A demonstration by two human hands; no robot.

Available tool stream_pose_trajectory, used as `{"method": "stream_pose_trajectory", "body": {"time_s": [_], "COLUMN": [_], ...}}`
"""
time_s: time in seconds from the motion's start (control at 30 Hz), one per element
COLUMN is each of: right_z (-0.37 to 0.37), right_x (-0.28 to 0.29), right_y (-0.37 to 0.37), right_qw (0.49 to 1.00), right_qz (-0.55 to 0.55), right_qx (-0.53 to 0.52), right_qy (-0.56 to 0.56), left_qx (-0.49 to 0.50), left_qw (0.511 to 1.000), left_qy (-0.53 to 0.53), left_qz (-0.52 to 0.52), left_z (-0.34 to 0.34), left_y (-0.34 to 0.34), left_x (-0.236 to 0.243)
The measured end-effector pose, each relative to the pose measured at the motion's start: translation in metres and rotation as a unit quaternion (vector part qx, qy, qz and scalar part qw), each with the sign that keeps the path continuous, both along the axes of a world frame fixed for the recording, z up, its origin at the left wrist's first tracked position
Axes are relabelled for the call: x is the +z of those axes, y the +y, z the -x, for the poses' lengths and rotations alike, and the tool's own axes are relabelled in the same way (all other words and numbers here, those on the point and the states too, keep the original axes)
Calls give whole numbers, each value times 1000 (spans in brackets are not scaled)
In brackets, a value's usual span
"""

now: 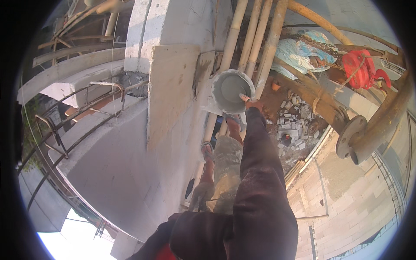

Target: The person cuts a white aerated concrete block with a hand saw, then applies mortar to the block and the wall using a trowel. The person places the block onto the wall and taps it into position with a hammer.

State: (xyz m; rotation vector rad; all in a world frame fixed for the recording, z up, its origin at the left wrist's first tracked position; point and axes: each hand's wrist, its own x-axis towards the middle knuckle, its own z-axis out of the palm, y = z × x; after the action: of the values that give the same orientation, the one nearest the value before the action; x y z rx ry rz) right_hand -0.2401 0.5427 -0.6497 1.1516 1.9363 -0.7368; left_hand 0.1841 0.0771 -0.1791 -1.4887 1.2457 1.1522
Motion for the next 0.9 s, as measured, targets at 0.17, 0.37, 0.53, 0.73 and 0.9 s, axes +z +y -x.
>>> {"method": "stream_pose_trajectory", "body": {"time_s": [0.17, 0.37, 0.53, 0.73, 0.9], "right_z": [26, 14, 33, 67, 19], "right_x": [48, -61, -10, 72, 31], "right_y": [-43, -51, -86, -101, -23], "right_qw": [900, 947, 984, 835, 810], "right_qz": [289, 199, 129, -36, 40], "right_qx": [-322, -249, -69, 548, 528], "right_qy": [50, 52, 97, 38, 250], "left_qx": [63, 0, 152, -330, 5], "left_qw": [995, 996, 988, 941, 985], "left_qy": [72, 75, -4, 74, 162], "left_qz": [-14, 50, 11, 13, -61], "left_z": [22, 42, -35, -54, 234], "left_y": [48, 45, 46, 13, 102], "left_x": [-3, -23, -53, -136, -380]}}
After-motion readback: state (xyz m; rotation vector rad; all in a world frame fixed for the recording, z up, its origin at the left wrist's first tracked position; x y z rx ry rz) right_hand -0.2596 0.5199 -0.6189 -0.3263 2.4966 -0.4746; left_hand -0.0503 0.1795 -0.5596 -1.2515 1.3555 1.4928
